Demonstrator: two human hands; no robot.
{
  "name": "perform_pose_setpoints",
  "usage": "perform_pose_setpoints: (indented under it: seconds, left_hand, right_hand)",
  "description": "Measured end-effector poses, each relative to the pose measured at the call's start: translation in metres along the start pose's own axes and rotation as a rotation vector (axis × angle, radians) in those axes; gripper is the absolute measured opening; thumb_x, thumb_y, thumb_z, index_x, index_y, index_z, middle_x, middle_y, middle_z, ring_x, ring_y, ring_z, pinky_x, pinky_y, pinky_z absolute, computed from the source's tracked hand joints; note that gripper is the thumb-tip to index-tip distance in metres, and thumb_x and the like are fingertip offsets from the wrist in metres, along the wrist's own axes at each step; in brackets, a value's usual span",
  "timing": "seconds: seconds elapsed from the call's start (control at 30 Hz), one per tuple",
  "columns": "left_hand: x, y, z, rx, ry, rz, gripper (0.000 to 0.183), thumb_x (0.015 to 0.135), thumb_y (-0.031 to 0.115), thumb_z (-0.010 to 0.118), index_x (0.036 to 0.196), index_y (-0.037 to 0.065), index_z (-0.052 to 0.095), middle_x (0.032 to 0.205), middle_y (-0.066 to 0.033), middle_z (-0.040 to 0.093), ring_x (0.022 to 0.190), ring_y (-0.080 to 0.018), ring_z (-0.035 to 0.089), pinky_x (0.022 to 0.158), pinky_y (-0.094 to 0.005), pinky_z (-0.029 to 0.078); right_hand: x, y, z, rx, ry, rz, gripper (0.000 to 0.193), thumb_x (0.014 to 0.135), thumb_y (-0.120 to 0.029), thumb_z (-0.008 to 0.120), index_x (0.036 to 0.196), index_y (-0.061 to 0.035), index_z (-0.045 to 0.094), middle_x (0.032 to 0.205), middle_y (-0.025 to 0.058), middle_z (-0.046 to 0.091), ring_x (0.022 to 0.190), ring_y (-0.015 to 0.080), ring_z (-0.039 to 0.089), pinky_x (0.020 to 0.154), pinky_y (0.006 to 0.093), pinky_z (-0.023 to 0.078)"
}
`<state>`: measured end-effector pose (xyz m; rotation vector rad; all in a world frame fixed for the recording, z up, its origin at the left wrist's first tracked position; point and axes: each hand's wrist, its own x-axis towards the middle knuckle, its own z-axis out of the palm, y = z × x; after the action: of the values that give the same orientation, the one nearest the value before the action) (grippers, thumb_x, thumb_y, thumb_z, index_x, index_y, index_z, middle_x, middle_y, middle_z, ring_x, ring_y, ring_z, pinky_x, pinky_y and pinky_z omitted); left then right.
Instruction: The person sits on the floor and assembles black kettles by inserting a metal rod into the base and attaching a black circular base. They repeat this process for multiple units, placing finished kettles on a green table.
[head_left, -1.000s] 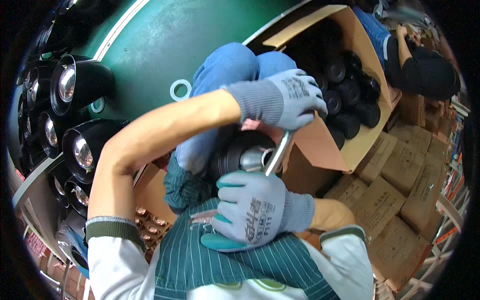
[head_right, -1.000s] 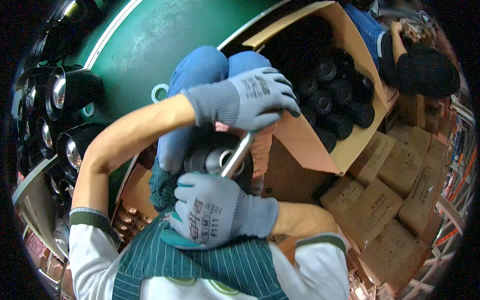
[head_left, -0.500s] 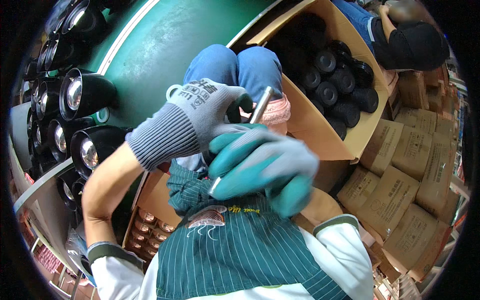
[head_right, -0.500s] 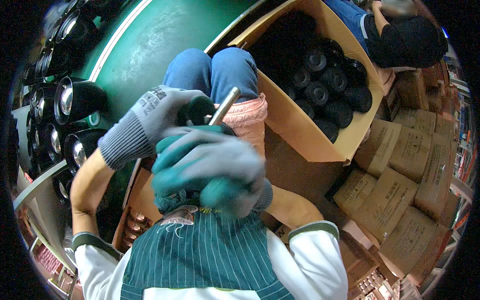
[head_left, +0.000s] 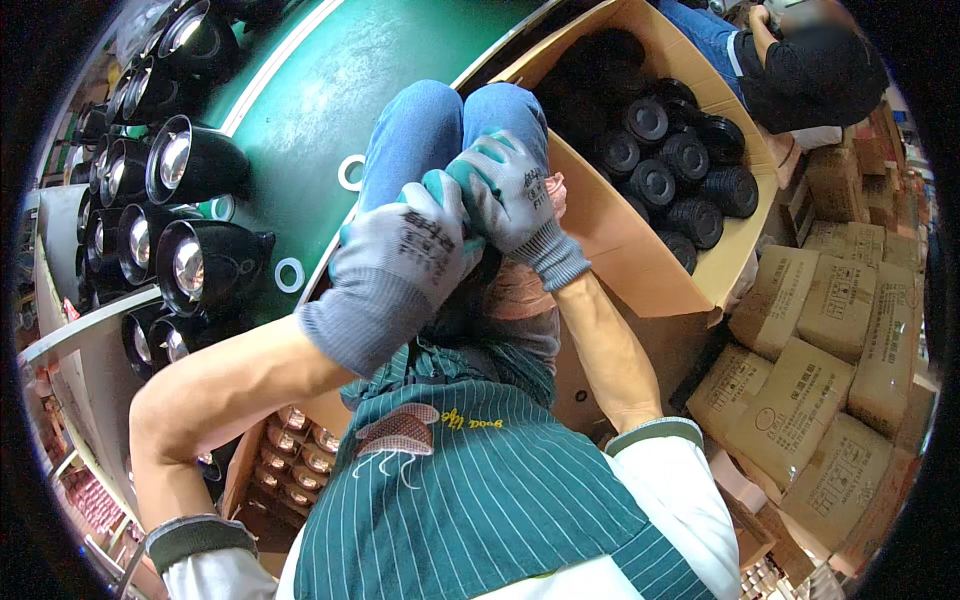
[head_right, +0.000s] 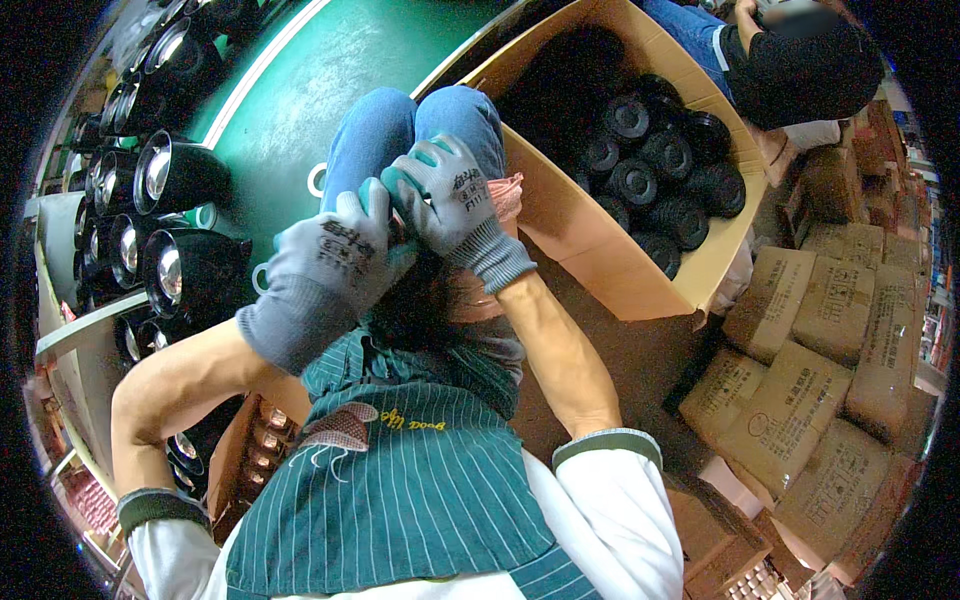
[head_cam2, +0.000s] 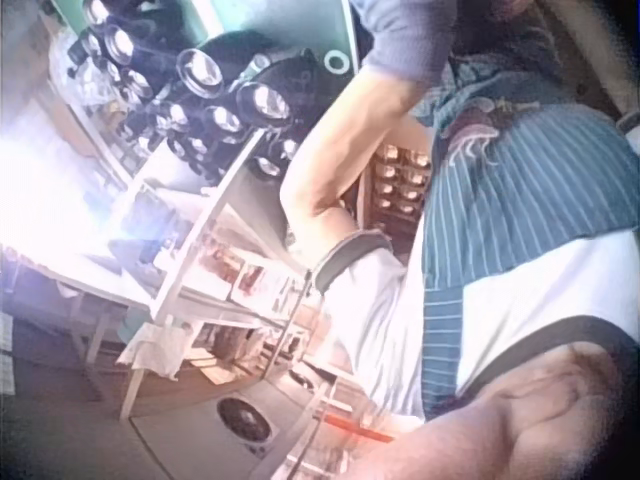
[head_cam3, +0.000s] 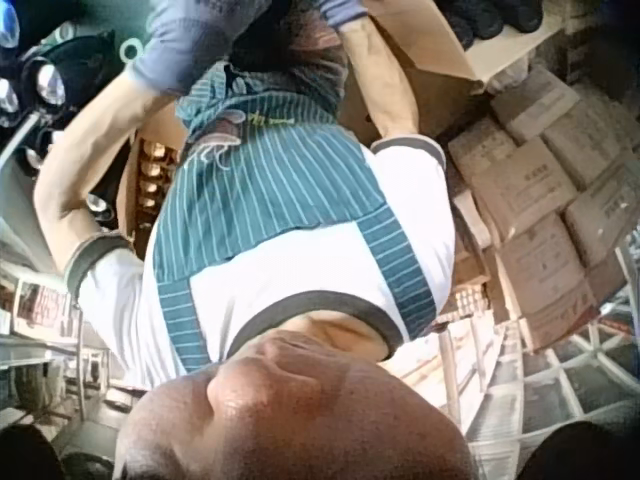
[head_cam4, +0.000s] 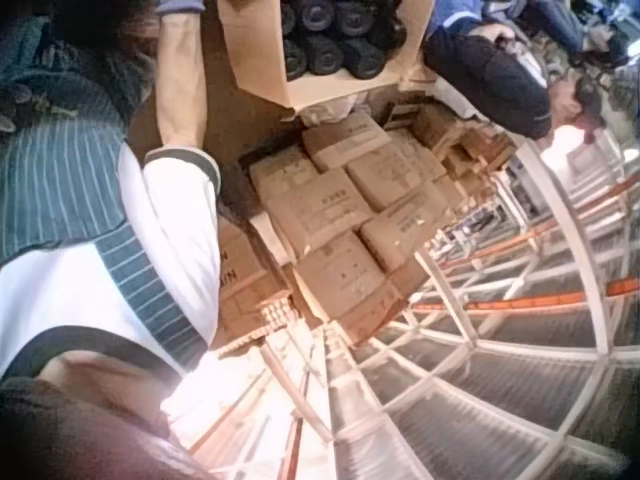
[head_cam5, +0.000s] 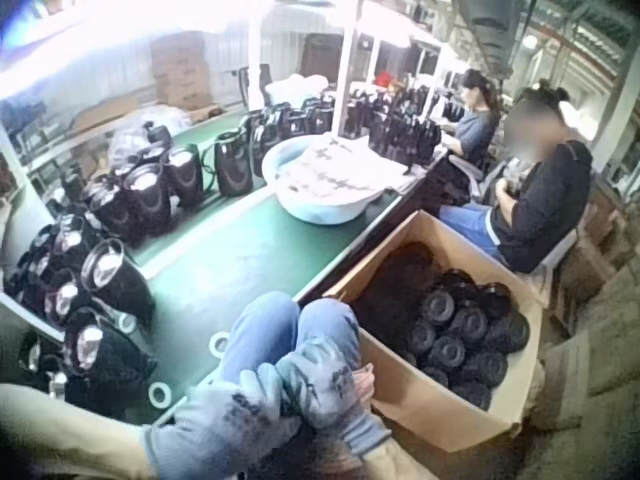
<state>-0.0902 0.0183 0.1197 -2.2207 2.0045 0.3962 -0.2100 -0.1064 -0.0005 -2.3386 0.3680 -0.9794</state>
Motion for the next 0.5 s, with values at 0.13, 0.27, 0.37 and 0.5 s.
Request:
perform_pose_setpoints:
  seconds: [0.13, 0.27, 0.37, 0.5]
  left_hand:
    - [0.001, -0.026, -0.004, -0.091, -0.055, 0.156, 0.056, 0.093, 0.053, 0.067, 0.122, 0.008, 0.052, 0.088, -0.0176, 0.066, 0.076, -0.0326, 0.072, 0.063, -0.0462, 0.059]
    - [0.007, -0.06, 0.01, -0.117, 0.093, 0.45, 0.061, 0.09, 0.061, 0.067, 0.122, 0.01, 0.056, 0.09, -0.0107, 0.069, 0.075, -0.0288, 0.073, 0.063, -0.0398, 0.058]
    - [0.031, -0.079, 0.027, -0.009, 0.181, 0.67, 0.072, 0.085, 0.07, 0.067, 0.129, 0.014, 0.057, 0.089, -0.0057, 0.069, 0.076, -0.0241, 0.073, 0.064, -0.0382, 0.059]
    - [0.046, -0.087, 0.022, -0.212, 0.121, 0.623, 0.073, 0.079, 0.057, 0.079, 0.134, 0.015, 0.056, 0.096, -0.0079, 0.072, 0.079, -0.0286, 0.074, 0.069, -0.0397, 0.059]
  right_hand:
    - [0.002, -0.032, -0.018, -0.209, -0.124, 0.199, 0.027, 0.095, -0.03, 0.063, 0.092, -0.0035, 0.068, 0.088, 0.019, 0.065, 0.087, 0.0394, 0.061, 0.076, 0.0496, 0.049]
    - [-0.004, -0.082, -0.025, -0.551, 0.041, 0.149, 0.02, 0.096, -0.027, 0.068, 0.091, -0.0071, 0.07, 0.082, 0.0125, 0.066, 0.078, 0.0304, 0.064, 0.068, 0.0454, 0.049]
    - [-0.022, -0.094, -0.023, -0.753, 0.002, 0.248, 0.02, 0.093, -0.03, 0.073, 0.092, -0.0105, 0.071, 0.077, 0.0039, 0.066, 0.075, 0.0224, 0.065, 0.071, 0.0413, 0.048]
    - [-0.01, -0.092, -0.024, -0.662, -0.066, 0.348, 0.03, 0.095, -0.037, 0.068, 0.107, -0.0102, 0.066, 0.097, 0.0114, 0.065, 0.095, 0.0295, 0.062, 0.088, 0.0494, 0.046]
